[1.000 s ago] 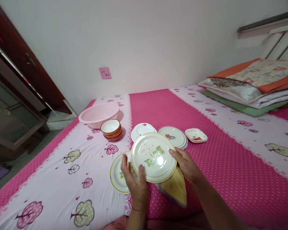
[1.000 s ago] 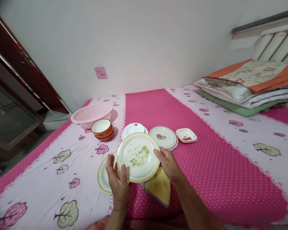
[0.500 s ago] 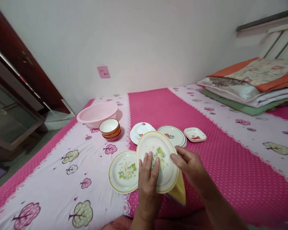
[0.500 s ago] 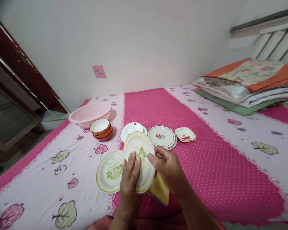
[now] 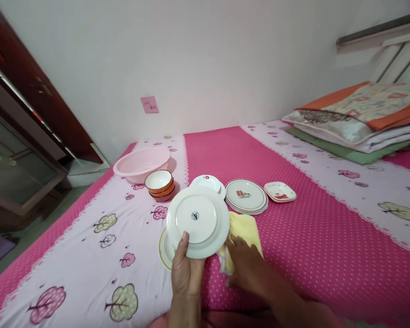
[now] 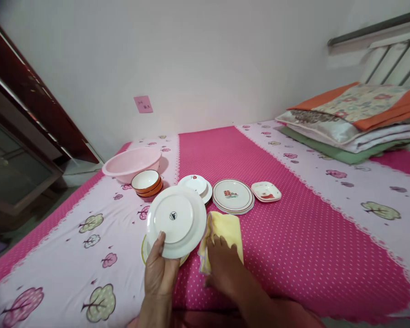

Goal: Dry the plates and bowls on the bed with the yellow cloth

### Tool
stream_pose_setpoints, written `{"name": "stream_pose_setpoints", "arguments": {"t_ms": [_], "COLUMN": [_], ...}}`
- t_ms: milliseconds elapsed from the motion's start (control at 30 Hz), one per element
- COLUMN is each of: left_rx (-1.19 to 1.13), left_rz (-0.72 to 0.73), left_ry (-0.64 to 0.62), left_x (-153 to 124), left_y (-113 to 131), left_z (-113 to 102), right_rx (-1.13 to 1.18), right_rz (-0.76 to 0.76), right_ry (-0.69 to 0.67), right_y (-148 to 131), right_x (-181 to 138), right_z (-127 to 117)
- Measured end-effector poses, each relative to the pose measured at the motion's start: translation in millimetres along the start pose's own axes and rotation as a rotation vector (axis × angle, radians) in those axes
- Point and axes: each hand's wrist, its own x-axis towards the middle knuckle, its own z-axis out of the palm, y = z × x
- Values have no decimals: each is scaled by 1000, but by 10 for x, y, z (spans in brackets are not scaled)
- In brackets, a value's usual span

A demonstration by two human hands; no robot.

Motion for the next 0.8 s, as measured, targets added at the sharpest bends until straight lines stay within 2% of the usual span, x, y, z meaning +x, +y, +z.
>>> {"name": "stream_pose_setpoints", "arguments": {"t_ms": [67, 133, 167, 233, 333, 400, 500, 600, 667, 700, 800], "left_rx": [-72, -103, -111, -124, -136, -110, -44, -4, 27, 55, 196], "left_rz": [-37, -53, -58, -74, -98, -105, -90, -61, -59, -62, -57], "left_ry": [-52, -88, -94, -83, -50, -49, -88, -164, -219, -247, -319], "left_x": [63, 100, 106, 97, 64, 56, 72, 90, 86, 78, 39], "left_y": [-9, -27, -33, -37, -32, -37, -70, -125, -165, -183, -214], "left_z": [-98, -171, -190, -195, -174, -178, -217, -256, -273, -280, -301], "right_rx": [-61, -70, -53, 100, 233, 423, 645, 686, 644, 583, 278], "right_rz": [16, -8, -30, -119, -135, -62, 98, 159, 103, 14, -413], "right_ry": [-35, -2, 35, 224, 335, 436, 631, 835, 908, 887, 731], "right_y": [23, 127, 204, 369, 543, 585, 574, 437, 238, 111, -293], "right_x": [-1, 6, 15, 40, 73, 58, -55, -242, -357, -398, -435], "right_z": [193, 306, 329, 312, 152, -4, -239, -426, -498, -509, -435]}}
